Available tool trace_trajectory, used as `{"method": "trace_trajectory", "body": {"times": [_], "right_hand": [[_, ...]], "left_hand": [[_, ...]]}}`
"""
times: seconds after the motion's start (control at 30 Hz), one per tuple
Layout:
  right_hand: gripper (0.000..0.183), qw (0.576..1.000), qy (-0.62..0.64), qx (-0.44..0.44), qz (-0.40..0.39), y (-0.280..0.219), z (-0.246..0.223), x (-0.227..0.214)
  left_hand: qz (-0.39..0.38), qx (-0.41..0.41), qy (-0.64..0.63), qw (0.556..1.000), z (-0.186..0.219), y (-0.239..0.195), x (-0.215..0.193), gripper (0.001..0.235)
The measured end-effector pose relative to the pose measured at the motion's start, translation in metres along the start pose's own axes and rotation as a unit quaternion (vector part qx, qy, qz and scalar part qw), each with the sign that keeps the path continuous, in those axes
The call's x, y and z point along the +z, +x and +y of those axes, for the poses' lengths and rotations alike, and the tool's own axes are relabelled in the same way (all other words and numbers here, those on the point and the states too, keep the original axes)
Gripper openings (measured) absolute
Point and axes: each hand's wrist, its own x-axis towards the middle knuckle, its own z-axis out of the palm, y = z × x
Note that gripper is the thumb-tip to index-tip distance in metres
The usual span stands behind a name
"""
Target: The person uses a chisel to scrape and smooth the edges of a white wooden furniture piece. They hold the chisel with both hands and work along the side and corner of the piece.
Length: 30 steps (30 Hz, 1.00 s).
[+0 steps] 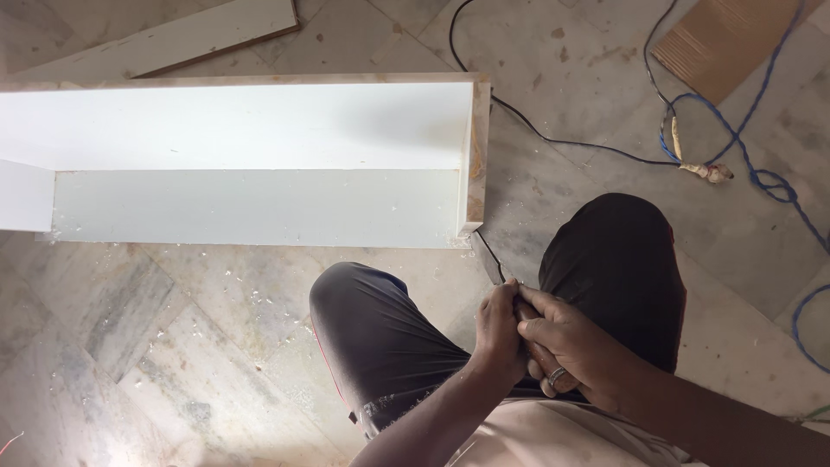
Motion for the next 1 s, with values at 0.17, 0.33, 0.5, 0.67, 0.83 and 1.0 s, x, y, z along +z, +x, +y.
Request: {"method": "trace_trajectory", "body": {"times": [0.17, 0.33, 0.5, 0.67, 0.83, 1.0], "right_hand": [[0.064, 1.0, -0.008, -0.014, -0.017, 0.003, -0.009, 0.014], [0.062, 0.999, -0.006, 0.033, 0.018, 0.01, -0.004, 0.011], [0.067, 1.0, 0.003, -0.008, -0.024, 0.025, 0.005, 0.005], [0.068, 1.0, 0.009, 0.009, -0.001, 0.022, 0.01, 0.002], [0.071, 0.999, 0.031, -0.011, -0.001, 0.019, 0.015, 0.003], [0.07, 1.0, 0.016, -0.002, 0.009, 0.013, 0.01, 0.002]], "left_hand": [[-0.009, 0.008, -0.007, 1.0, 0.005, 0.002, -0.002, 0.031], [-0.011, 0.038, -0.006, 0.999, -0.001, 0.005, -0.006, 0.032], [0.003, 0.005, 0.002, 1.0, 0.001, 0.01, -0.009, 0.031], [0.007, 0.033, 0.051, 0.998, -0.003, 0.009, -0.01, 0.032], [-0.03, 0.048, 0.04, 0.998, -0.008, 0.01, -0.013, 0.032], [-0.034, 0.024, 0.051, 0.998, 0.0, 0.002, -0.006, 0.032]]}}
